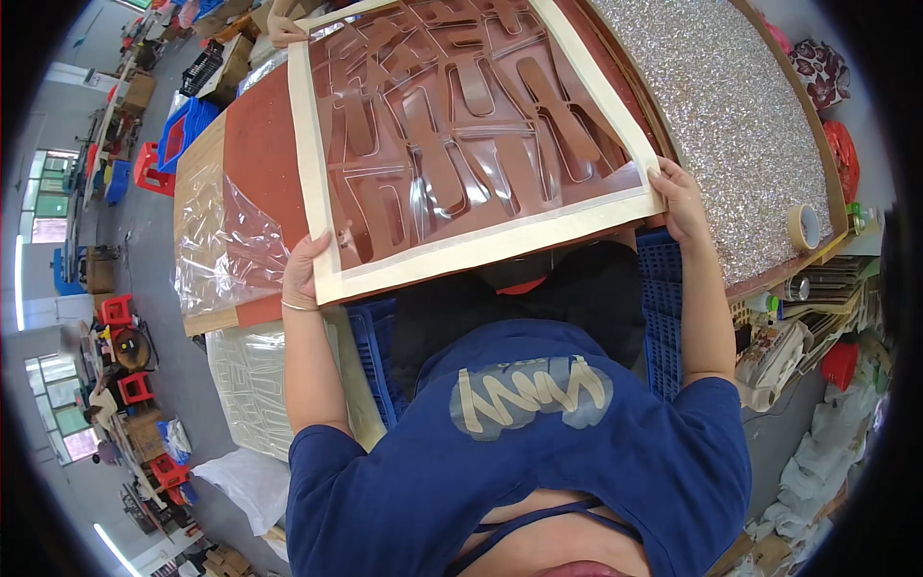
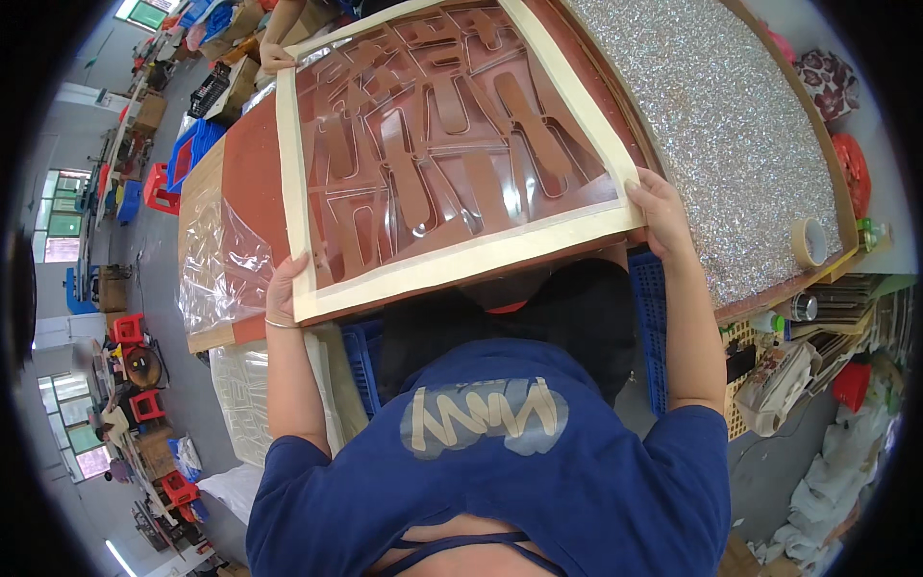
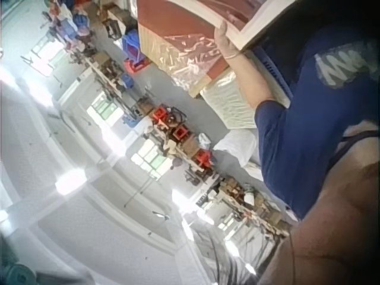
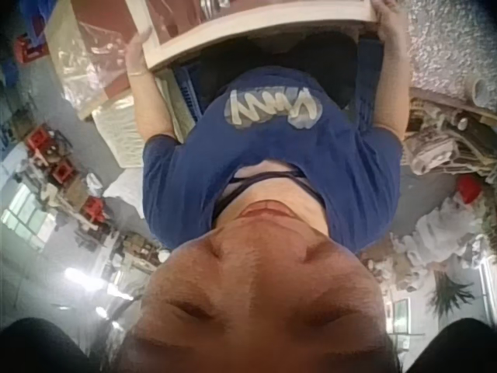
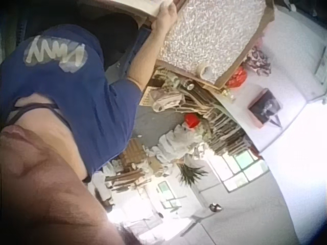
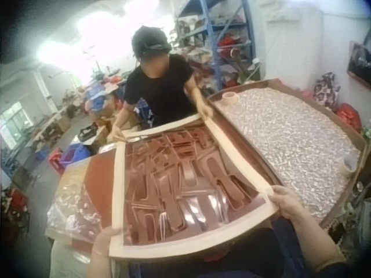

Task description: Applying and securing a clear protective film or stencil onto patterned fabric pieces on a work table.

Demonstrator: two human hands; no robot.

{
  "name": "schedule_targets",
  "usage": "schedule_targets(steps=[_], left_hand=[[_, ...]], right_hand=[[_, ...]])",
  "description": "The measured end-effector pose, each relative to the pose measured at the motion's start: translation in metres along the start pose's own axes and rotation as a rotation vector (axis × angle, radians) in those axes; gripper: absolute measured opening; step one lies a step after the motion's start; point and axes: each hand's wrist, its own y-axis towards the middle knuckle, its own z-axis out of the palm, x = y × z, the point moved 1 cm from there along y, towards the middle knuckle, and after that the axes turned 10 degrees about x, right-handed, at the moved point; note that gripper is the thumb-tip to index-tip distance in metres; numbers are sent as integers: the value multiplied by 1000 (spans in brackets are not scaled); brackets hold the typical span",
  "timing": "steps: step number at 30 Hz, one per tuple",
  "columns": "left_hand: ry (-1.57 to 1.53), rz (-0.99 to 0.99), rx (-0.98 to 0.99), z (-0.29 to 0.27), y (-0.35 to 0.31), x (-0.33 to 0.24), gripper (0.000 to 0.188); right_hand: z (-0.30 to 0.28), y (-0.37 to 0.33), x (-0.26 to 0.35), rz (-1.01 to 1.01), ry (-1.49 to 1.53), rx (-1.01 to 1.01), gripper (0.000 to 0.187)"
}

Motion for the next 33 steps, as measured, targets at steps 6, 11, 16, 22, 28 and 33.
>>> schedule_targets(steps=[6,11,16,22,28,33], left_hand=[[92,52,-165,-22,1,20,24],[482,227,-411,-11,5,25,21],[586,263,-429,-19,6,23,20],[645,269,-481,-22,9,28,19],[763,315,-580,-20,10,36,21],[873,303,-620,-16,10,37,25]], right_hand=[[12,-6,-15,-16,-73,-157,46],[15,-11,-22,-173,-345,-193,41],[12,-10,-35,-179,-434,-211,37],[15,-12,-36,-167,-621,-249,31],[19,-14,-32,-224,-796,-306,28],[23,-14,-29,-52,-725,-323,27]])
